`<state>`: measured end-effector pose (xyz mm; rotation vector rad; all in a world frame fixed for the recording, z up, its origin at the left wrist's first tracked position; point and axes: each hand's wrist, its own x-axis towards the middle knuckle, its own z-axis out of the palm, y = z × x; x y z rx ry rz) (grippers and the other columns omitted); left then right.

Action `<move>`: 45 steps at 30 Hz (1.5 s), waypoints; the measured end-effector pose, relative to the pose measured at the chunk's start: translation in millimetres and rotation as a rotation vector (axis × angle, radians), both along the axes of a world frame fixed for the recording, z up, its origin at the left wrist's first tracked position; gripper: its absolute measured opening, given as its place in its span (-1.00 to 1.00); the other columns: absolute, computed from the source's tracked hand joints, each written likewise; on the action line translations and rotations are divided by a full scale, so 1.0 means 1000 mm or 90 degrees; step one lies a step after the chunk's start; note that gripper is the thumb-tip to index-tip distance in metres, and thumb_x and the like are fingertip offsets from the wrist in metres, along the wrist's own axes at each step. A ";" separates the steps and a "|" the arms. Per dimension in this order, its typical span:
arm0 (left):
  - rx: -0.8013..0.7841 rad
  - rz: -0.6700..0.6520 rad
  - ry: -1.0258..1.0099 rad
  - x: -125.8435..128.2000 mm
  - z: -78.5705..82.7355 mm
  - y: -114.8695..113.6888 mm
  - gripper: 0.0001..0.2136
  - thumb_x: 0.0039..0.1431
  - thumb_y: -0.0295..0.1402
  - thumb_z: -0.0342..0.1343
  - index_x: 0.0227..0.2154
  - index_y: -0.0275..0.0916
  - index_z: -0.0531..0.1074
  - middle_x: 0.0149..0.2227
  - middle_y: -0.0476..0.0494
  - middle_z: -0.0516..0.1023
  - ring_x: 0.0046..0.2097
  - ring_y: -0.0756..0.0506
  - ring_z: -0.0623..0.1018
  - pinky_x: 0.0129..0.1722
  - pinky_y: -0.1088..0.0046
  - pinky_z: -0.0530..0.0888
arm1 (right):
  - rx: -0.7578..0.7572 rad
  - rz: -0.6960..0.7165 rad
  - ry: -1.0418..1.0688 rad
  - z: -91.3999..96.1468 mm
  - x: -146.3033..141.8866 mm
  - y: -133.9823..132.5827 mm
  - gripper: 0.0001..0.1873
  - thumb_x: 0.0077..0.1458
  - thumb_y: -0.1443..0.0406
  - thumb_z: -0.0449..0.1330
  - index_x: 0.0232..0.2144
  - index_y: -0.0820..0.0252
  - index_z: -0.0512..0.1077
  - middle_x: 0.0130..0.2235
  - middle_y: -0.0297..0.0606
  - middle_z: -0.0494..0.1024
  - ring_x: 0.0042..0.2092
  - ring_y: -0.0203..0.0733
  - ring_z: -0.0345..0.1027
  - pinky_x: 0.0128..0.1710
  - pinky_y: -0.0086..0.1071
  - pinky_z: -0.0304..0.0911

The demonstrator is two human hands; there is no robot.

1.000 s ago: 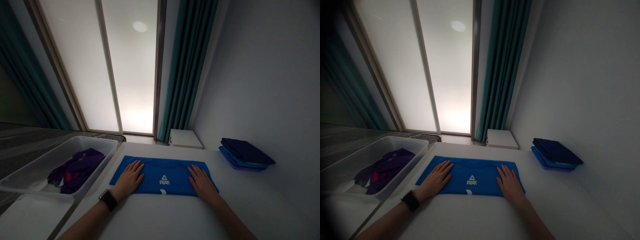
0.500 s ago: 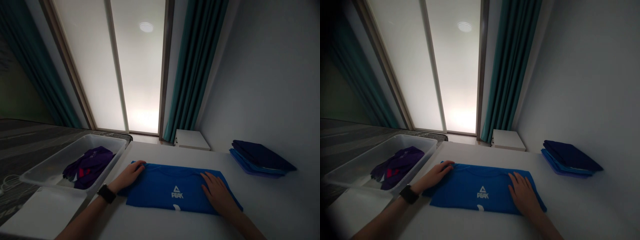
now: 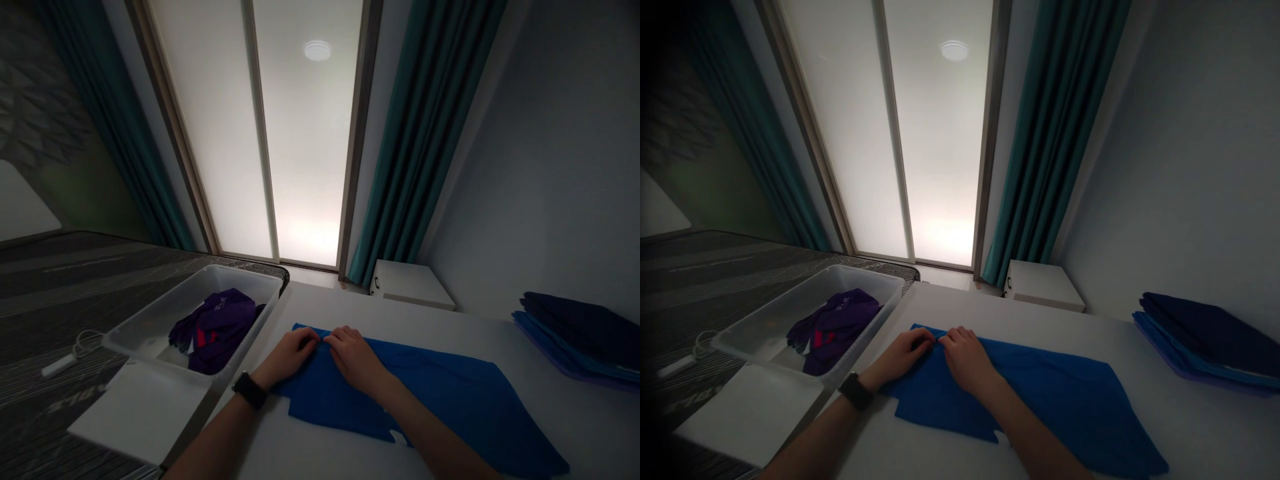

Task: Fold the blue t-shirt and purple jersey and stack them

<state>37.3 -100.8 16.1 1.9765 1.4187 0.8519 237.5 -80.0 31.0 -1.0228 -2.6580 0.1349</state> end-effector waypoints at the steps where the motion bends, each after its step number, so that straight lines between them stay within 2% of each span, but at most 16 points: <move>1: -0.002 0.003 0.007 0.000 -0.001 0.001 -0.82 0.25 -0.32 -0.03 -0.31 -0.23 0.47 -0.32 -0.10 0.57 -0.26 -0.10 0.52 -0.21 0.40 0.41 | -0.002 0.000 -0.012 -0.002 -0.006 0.002 -0.75 0.24 0.44 0.02 -0.13 0.13 0.44 -0.14 -0.20 0.49 -0.07 -0.12 0.32 -0.05 -0.24 0.21; 6: 0.001 0.007 0.022 -0.001 -0.003 0.002 -0.82 0.27 -0.30 -0.02 -0.36 -0.24 0.43 -0.38 -0.06 0.51 -0.33 -0.07 0.46 -0.34 0.44 0.34 | -0.001 -0.034 -0.007 -0.016 -0.021 0.005 -0.83 0.24 0.40 0.04 -0.23 0.16 0.43 -0.18 -0.20 0.46 -0.10 -0.10 0.29 -0.07 -0.24 0.19; 12: 0.026 0.008 0.015 0.000 0.005 -0.004 -0.84 0.27 -0.36 -0.03 -0.35 -0.24 0.43 -0.34 -0.10 0.53 -0.29 -0.09 0.48 -0.27 0.42 0.36 | 0.024 -0.046 0.034 -0.029 -0.022 -0.002 -0.86 0.24 0.35 0.06 -0.18 0.15 0.40 -0.16 -0.18 0.42 -0.10 -0.06 0.26 -0.07 -0.22 0.18; 16: 0.026 0.001 0.009 -0.001 0.006 -0.009 -0.84 0.27 -0.37 -0.05 -0.30 -0.23 0.44 -0.33 -0.09 0.54 -0.30 -0.08 0.49 -0.26 0.42 0.37 | 0.030 -0.052 0.030 -0.029 -0.022 -0.004 -0.91 0.24 0.36 0.07 -0.26 0.16 0.38 -0.17 -0.18 0.42 -0.10 -0.05 0.26 -0.09 -0.23 0.17; 19: 0.016 -0.001 0.000 -0.002 0.004 -0.009 -0.84 0.26 -0.37 -0.05 -0.29 -0.22 0.43 -0.35 -0.06 0.53 -0.31 -0.08 0.50 -0.29 0.44 0.36 | 0.023 -0.043 0.021 -0.027 -0.022 -0.002 -0.88 0.26 0.39 0.03 -0.30 0.16 0.35 -0.19 -0.19 0.45 -0.13 -0.08 0.29 -0.11 -0.25 0.16; 25: -0.011 0.001 0.010 -0.003 0.005 -0.010 -0.82 0.27 -0.34 -0.05 -0.19 -0.21 0.43 -0.43 -0.01 0.49 -0.40 -0.06 0.47 -0.39 0.46 0.30 | -0.004 -0.038 0.058 -0.027 -0.019 0.008 -0.84 0.30 0.42 -0.03 -0.27 0.15 0.33 -0.27 -0.26 0.50 -0.20 -0.13 0.36 -0.12 -0.28 0.14; 30: -0.058 -0.008 0.001 -0.001 0.007 -0.018 -0.76 0.27 -0.29 -0.04 -0.05 -0.19 0.37 -0.47 0.03 0.48 -0.44 -0.07 0.46 -0.45 0.46 0.27 | -0.071 -0.011 0.100 -0.026 -0.018 0.012 -0.78 0.30 0.43 -0.05 -0.11 0.15 0.34 -0.13 -0.22 0.52 -0.08 -0.15 0.39 -0.04 -0.27 0.18; 34: -0.053 0.004 0.037 0.000 0.012 -0.027 -0.70 0.24 -0.24 0.04 0.00 -0.19 0.32 -0.47 0.05 0.49 -0.36 -0.10 0.49 -0.27 0.40 0.32 | -0.107 0.001 0.116 -0.021 -0.018 0.012 -0.72 0.30 0.41 -0.05 -0.01 0.12 0.34 -0.06 -0.21 0.50 -0.06 -0.15 0.40 -0.03 -0.28 0.23; 38: -0.038 0.004 0.081 -0.003 0.018 -0.042 -0.69 0.23 -0.26 0.07 0.01 -0.17 0.30 -0.41 0.06 0.51 -0.35 -0.08 0.48 -0.05 0.30 0.26 | -0.118 -0.004 0.100 -0.015 -0.021 0.014 -0.68 0.30 0.39 -0.06 0.03 0.10 0.33 -0.04 -0.20 0.49 -0.07 -0.16 0.42 -0.08 -0.33 0.28; 42: -0.074 0.036 0.071 -0.008 0.020 -0.061 -0.75 0.28 -0.29 -0.01 -0.01 -0.16 0.29 -0.45 0.09 0.49 -0.39 -0.06 0.46 -0.05 0.33 0.27 | -0.119 -0.010 0.056 -0.011 -0.023 0.020 -0.65 0.31 0.38 -0.07 0.07 0.10 0.32 -0.01 -0.19 0.47 -0.05 -0.16 0.42 -0.08 -0.36 0.27; 45: -0.105 0.050 0.071 -0.009 0.017 -0.073 -0.76 0.23 -0.32 0.05 -0.05 -0.16 0.32 -0.43 0.08 0.50 -0.36 -0.06 0.47 -0.07 0.36 0.29 | -0.120 -0.034 0.015 -0.012 -0.024 0.022 -0.64 0.31 0.37 -0.08 0.08 0.10 0.32 0.00 -0.18 0.47 -0.04 -0.15 0.42 -0.06 -0.36 0.25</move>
